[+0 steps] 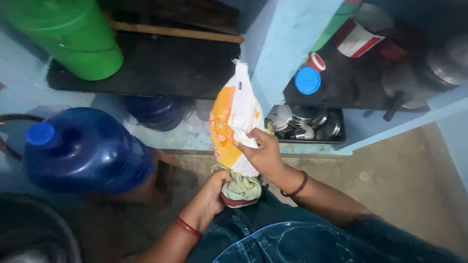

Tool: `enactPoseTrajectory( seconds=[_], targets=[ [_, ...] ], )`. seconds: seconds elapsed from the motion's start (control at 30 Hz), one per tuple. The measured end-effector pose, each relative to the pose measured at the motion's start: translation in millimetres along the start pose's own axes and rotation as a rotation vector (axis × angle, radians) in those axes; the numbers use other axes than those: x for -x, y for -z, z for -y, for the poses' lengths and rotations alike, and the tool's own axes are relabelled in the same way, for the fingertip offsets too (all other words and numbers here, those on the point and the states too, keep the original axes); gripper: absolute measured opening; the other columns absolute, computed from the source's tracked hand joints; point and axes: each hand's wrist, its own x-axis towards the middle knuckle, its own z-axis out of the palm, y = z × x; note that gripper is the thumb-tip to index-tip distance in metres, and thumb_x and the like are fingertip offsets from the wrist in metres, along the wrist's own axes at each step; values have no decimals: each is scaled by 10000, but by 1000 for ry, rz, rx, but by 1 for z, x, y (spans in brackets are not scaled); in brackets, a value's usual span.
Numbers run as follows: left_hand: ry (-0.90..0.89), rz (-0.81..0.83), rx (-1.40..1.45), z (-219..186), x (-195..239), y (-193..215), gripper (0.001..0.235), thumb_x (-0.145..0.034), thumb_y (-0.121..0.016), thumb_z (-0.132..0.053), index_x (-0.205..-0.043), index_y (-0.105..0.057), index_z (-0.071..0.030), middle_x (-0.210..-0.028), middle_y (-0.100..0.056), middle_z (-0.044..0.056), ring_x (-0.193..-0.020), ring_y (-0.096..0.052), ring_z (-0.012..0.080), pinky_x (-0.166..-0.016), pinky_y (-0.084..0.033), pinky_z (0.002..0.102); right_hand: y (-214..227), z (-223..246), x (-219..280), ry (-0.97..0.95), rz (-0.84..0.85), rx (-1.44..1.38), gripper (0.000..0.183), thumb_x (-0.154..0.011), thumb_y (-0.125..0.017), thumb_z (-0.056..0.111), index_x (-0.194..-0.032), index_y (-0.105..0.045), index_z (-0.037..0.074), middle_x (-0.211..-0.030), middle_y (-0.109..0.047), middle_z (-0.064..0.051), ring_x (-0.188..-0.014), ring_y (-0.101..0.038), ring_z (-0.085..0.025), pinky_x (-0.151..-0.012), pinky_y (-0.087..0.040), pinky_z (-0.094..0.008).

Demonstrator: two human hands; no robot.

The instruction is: The person wipes a green bucket, wooden rolling pins, and metal containers with a cloth, then washes the cloth in the sink and rinses their hands. They also move a bag of flour and a metal pot on the counter.

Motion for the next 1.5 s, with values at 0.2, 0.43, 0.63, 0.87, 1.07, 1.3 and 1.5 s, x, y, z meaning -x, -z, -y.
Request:
enactPoseTrajectory(
  seconds=[0.2,0.43,0.63,0.87,1.07,1.3,1.5],
  targets=[
    [3,-36,64,-42,20,22,454,-647,-519,-114,-1037,-676,57,-1010,-746,228,-948,-730,382,-931,-594,484,-45,29,-24,132,53,-32,278,-835,-877,106,-885,-628,-9,-738,-658,-44,-739,-524,-17,-595,-474,-243],
    [-60,-32,14,-116,-43,15,364,-694,-544,-122,-1005,-660,27,-978,-719,205,-927,-709,376,-923,-581,482,-58,30,-105,90,12,-4,259,-843,-872,113,-868,-645,-11,-707,-644,-43,-705,-520,-26,-578,-476,-260],
    [-123,69,40,-201,-119,-36,432,-704,-509,-115,-1092,-607,47,-1100,-708,239,-1047,-708,408,-959,-580,548,-60,-6,-214,181,-77,92,290,-835,-893,155,-852,-651,-2,-661,-596,-99,-628,-482,-70,-546,-450,-295],
    [-100,67,-18,-269,-205,-53,418,-793,-497,-145,-1167,-602,10,-1199,-686,202,-1116,-694,377,-986,-554,552,-74,-56,-300,171,-102,305,305,-821,-882,213,-930,-677,16,-728,-616,-161,-579,-539,-274,-583,-471,-367],
    [36,2,-411,-300,-239,-1,407,-853,-541,-190,-1169,-645,45,-1147,-722,230,-1083,-709,389,-950,-577,459,-76,-73,-292,164,-92,420,267,-908,-767,165,-1135,-673,59,-1143,-670,-156,-1035,-658,-349,-870,-541,-424],
    [-231,-195,-116,-432,-216,78,296,-871,-529,-161,-1101,-637,-9,-1091,-713,220,-1039,-720,398,-901,-591,596,-101,-82,-227,763,22,839,446,-941,-654,83,-1376,-582,147,-1589,-333,-217,-1494,-228,-514,-1131,-178,-819],
    [-508,-540,-185,-567,-229,94,387,-883,-581,-256,-1260,-631,-184,-1219,-689,23,-1159,-619,254,-1022,-446,507,-143,-112,-231,358,294,1182,685,-880,-576,137,-1547,-432,195,-1668,-224,-148,-1510,-152,-481,-1003,-194,-866]
  ],
)
